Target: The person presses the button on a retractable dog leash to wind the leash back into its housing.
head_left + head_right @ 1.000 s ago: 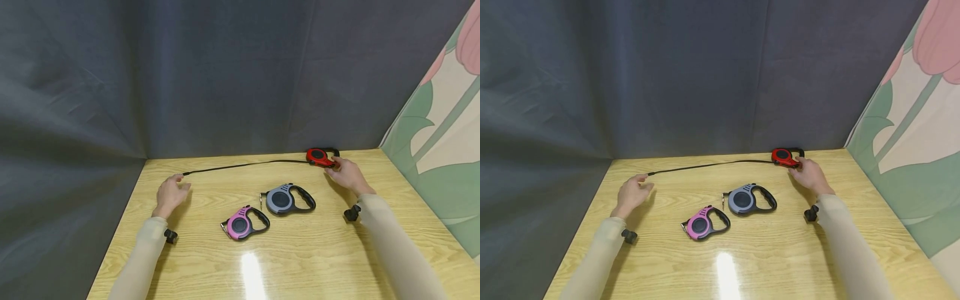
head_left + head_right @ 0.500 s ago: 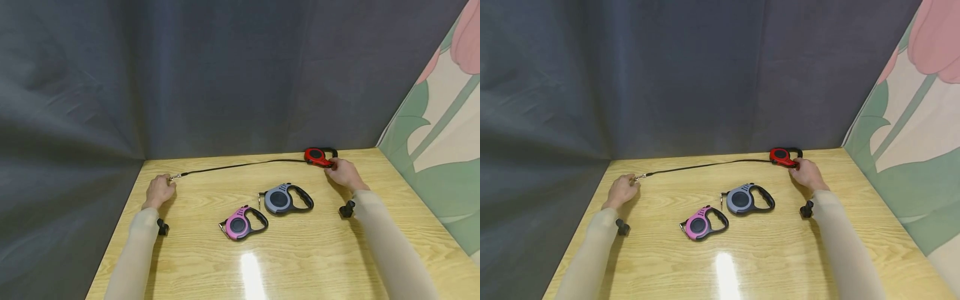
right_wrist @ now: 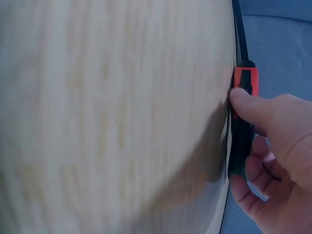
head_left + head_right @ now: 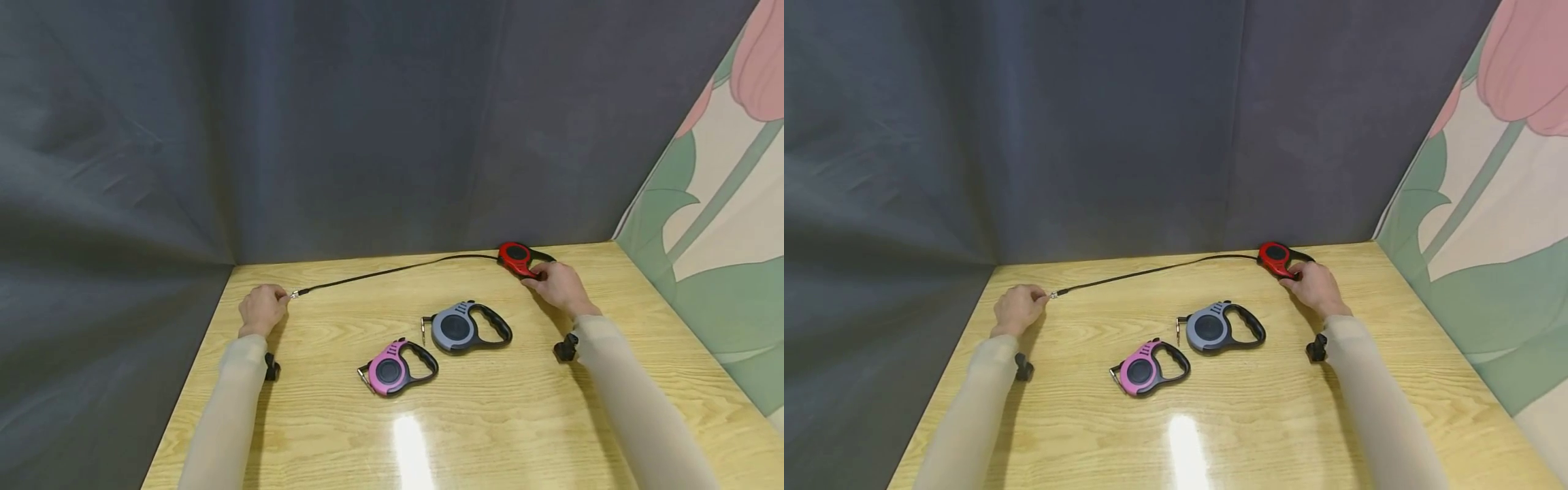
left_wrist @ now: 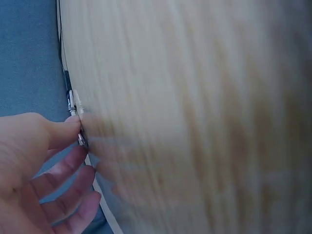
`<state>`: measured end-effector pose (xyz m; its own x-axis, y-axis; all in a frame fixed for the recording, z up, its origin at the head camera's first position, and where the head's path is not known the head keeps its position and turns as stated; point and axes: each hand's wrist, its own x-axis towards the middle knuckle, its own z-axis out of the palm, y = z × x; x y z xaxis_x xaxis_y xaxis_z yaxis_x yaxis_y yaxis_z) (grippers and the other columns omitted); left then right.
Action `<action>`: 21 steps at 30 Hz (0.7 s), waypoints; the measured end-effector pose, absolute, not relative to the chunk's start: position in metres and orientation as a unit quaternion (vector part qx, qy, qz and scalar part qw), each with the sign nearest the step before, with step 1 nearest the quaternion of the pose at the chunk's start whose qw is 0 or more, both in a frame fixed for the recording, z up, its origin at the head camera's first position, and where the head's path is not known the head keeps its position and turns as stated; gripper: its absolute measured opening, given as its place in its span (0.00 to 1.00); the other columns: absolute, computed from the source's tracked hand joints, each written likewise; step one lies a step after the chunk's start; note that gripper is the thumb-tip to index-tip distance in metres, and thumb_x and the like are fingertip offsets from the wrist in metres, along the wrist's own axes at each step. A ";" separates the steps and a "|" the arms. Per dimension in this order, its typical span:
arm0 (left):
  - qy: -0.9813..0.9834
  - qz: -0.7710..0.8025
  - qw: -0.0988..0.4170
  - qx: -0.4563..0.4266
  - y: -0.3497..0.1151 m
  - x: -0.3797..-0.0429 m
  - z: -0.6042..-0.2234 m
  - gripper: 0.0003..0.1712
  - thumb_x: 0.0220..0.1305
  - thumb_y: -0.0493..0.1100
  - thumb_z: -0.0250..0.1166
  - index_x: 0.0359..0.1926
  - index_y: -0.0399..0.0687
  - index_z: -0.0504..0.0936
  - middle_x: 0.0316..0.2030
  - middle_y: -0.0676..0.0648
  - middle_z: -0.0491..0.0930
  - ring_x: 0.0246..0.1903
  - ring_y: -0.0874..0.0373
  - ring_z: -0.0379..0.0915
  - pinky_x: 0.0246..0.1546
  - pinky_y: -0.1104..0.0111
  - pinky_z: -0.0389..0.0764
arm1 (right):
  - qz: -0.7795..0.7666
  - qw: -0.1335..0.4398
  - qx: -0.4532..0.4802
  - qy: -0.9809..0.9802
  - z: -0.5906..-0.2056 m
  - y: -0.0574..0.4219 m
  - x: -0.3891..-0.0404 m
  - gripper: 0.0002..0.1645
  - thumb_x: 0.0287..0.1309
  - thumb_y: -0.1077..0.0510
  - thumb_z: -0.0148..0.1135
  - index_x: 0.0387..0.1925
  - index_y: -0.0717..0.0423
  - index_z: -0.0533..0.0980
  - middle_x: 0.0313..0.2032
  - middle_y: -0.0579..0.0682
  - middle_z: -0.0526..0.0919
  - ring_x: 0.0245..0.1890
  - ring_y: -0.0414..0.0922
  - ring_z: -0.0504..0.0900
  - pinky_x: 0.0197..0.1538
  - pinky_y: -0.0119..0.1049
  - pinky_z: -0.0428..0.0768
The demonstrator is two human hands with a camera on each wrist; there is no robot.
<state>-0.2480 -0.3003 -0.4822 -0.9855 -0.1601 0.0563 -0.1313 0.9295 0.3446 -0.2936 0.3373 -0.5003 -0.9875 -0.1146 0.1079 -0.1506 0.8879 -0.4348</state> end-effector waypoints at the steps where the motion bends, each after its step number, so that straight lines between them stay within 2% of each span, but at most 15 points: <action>1: -0.981 -0.174 0.038 0.074 -0.300 -0.248 -0.482 0.12 0.77 0.47 0.65 0.47 0.46 0.91 0.45 0.40 0.91 0.38 0.42 0.86 0.39 0.48 0.82 | 0.225 0.041 0.069 -0.971 -0.500 0.337 -0.293 0.25 0.67 0.50 0.73 0.53 0.68 0.85 0.36 0.61 0.87 0.36 0.56 0.82 0.45 0.54 0.77; 6: -0.981 -0.179 -0.017 0.077 -0.299 -0.248 -0.477 0.13 0.78 0.48 0.62 0.48 0.46 0.89 0.46 0.40 0.90 0.40 0.43 0.84 0.48 0.44 0.80 | 0.223 0.075 0.087 -0.968 -0.499 0.337 -0.286 0.24 0.67 0.51 0.74 0.50 0.69 0.86 0.38 0.65 0.87 0.39 0.60 0.81 0.47 0.57 0.78; 9: -0.979 -0.179 -0.049 0.079 -0.299 -0.247 -0.475 0.15 0.79 0.49 0.60 0.49 0.45 0.88 0.48 0.40 0.89 0.42 0.44 0.83 0.53 0.42 0.78 | 0.220 0.101 0.098 -0.965 -0.499 0.337 -0.281 0.24 0.67 0.52 0.74 0.49 0.71 0.86 0.44 0.70 0.85 0.47 0.66 0.79 0.54 0.64 0.75; 14: -0.979 -0.177 -0.068 0.078 -0.297 -0.244 -0.473 0.19 0.80 0.51 0.59 0.53 0.43 0.88 0.50 0.39 0.88 0.41 0.44 0.82 0.49 0.45 0.80 | 0.225 0.134 0.105 -0.959 -0.498 0.339 -0.273 0.25 0.71 0.49 0.70 0.48 0.72 0.85 0.54 0.73 0.81 0.56 0.73 0.75 0.61 0.72 0.68; 17: -0.978 -0.176 -0.077 0.077 -0.296 -0.243 -0.472 0.21 0.81 0.52 0.58 0.54 0.42 0.87 0.51 0.38 0.88 0.42 0.43 0.83 0.48 0.46 0.80 | 0.257 0.145 0.106 -0.950 -0.495 0.341 -0.270 0.24 0.74 0.48 0.66 0.48 0.70 0.83 0.51 0.72 0.84 0.52 0.71 0.80 0.57 0.67 0.73; 19: -0.979 -0.173 -0.082 0.072 -0.296 -0.242 -0.472 0.21 0.82 0.53 0.57 0.55 0.41 0.86 0.52 0.37 0.87 0.44 0.42 0.83 0.48 0.46 0.80 | 0.284 0.144 0.097 -0.943 -0.493 0.342 -0.268 0.24 0.76 0.47 0.63 0.48 0.68 0.81 0.46 0.70 0.86 0.46 0.66 0.83 0.52 0.61 0.78; 21: -0.979 -0.172 -0.084 0.070 -0.297 -0.242 -0.473 0.21 0.82 0.53 0.56 0.54 0.42 0.86 0.51 0.37 0.87 0.44 0.41 0.83 0.48 0.46 0.80 | 0.312 0.140 0.081 -0.936 -0.490 0.343 -0.267 0.24 0.78 0.46 0.60 0.49 0.67 0.80 0.44 0.67 0.87 0.42 0.60 0.83 0.47 0.52 0.77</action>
<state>-0.2418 -0.2968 -0.4728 -0.9761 -0.1073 -0.1888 -0.1654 0.9309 0.3258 -0.2667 0.3428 -0.4901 -0.9476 -0.0635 0.3132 -0.2389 0.7919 -0.5620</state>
